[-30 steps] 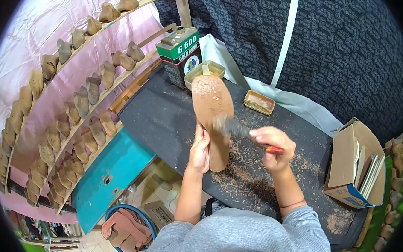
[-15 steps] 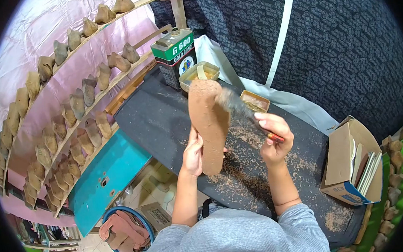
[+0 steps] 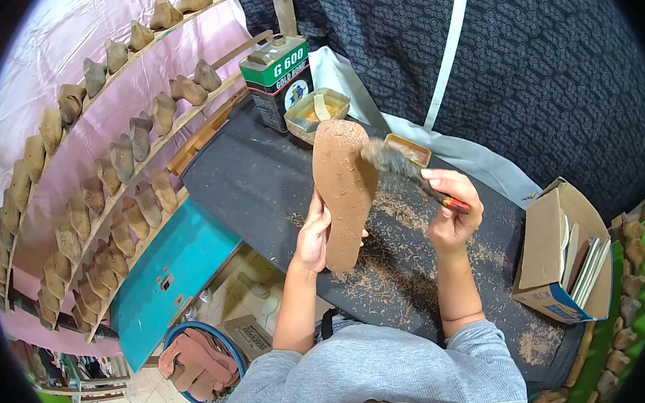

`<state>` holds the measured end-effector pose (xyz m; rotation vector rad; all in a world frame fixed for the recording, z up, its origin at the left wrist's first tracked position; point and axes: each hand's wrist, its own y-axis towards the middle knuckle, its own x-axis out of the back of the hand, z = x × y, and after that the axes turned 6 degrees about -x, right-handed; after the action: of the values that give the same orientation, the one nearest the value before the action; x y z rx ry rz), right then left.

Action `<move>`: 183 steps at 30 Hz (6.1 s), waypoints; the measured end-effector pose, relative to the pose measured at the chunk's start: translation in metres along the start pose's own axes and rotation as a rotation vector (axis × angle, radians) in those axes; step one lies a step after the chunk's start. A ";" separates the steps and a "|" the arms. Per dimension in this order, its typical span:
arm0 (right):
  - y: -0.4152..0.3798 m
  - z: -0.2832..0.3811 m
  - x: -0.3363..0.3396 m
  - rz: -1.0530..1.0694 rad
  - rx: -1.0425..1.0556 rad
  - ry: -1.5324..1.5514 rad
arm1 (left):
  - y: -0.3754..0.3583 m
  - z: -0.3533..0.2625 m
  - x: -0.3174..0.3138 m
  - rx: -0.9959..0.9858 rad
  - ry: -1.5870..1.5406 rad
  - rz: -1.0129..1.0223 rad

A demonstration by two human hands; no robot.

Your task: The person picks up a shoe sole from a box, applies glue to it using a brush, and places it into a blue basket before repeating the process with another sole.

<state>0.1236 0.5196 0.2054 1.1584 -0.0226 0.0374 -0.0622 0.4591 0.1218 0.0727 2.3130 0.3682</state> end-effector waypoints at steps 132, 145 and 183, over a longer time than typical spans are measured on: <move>-0.041 0.000 -0.032 0.122 -0.141 0.126 | 0.008 0.013 -0.005 -0.116 0.092 -0.212; -0.049 0.013 -0.032 0.122 -0.122 0.159 | 0.002 0.004 -0.007 -0.251 0.080 -0.302; -0.079 0.024 -0.028 0.448 -0.061 0.161 | 0.004 -0.009 0.011 -0.383 0.002 -0.297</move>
<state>0.0989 0.4659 0.1420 1.0678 -0.1395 0.5231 -0.0765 0.4624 0.1207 -0.4545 2.1729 0.6458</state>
